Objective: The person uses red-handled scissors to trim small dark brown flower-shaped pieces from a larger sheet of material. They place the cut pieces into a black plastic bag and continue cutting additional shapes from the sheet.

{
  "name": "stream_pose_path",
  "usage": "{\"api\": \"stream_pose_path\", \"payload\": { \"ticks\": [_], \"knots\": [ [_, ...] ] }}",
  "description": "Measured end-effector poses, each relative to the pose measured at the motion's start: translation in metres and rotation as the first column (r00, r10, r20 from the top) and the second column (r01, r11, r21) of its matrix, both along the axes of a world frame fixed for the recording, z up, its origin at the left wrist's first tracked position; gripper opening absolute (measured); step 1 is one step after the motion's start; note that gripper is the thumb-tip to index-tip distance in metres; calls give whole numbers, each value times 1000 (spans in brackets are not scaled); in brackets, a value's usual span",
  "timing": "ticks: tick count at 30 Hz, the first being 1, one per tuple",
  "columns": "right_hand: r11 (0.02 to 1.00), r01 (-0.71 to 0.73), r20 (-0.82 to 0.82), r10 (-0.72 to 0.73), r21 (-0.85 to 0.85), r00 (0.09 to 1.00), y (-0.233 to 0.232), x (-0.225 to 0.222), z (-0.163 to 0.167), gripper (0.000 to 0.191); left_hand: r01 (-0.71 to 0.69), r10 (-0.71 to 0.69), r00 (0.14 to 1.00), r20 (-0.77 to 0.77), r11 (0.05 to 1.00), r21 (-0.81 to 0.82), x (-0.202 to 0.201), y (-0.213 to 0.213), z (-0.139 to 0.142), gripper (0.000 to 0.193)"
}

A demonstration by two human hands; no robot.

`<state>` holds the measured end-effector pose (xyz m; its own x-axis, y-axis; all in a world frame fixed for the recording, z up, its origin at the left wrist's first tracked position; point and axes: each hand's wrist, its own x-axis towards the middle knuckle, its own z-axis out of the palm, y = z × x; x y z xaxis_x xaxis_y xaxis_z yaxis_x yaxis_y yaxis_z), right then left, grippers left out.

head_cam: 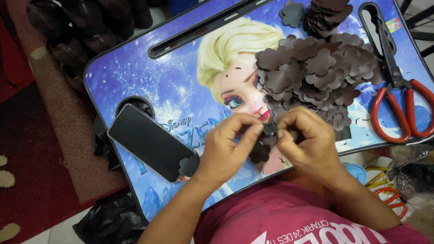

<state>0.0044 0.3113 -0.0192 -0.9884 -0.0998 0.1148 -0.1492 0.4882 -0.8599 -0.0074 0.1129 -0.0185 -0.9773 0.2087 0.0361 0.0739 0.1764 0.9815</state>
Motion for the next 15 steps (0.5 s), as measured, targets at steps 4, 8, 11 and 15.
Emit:
{"api": "stream_pose_path", "payload": {
  "ticks": [4,8,11,15],
  "knots": [
    [997,-11,43,15,-74,999,5,-3,3,5,-65,64,998,-23,998,-16,0,0,2,11],
    [996,-43,6,43,-78,999,1,-1,7,12,-83,81,995,-65,996,-41,1,3,2,11],
    [986,-68,14,71,-151,997,-3,-1,11,32,-40,27,988,-152,996,-85,4,4,1,10],
    [995,75,45,-72,-68,996,-12,-2,12,24,20,-19,995,-98,1000,10,7,4,-4,12]
  ]
}}
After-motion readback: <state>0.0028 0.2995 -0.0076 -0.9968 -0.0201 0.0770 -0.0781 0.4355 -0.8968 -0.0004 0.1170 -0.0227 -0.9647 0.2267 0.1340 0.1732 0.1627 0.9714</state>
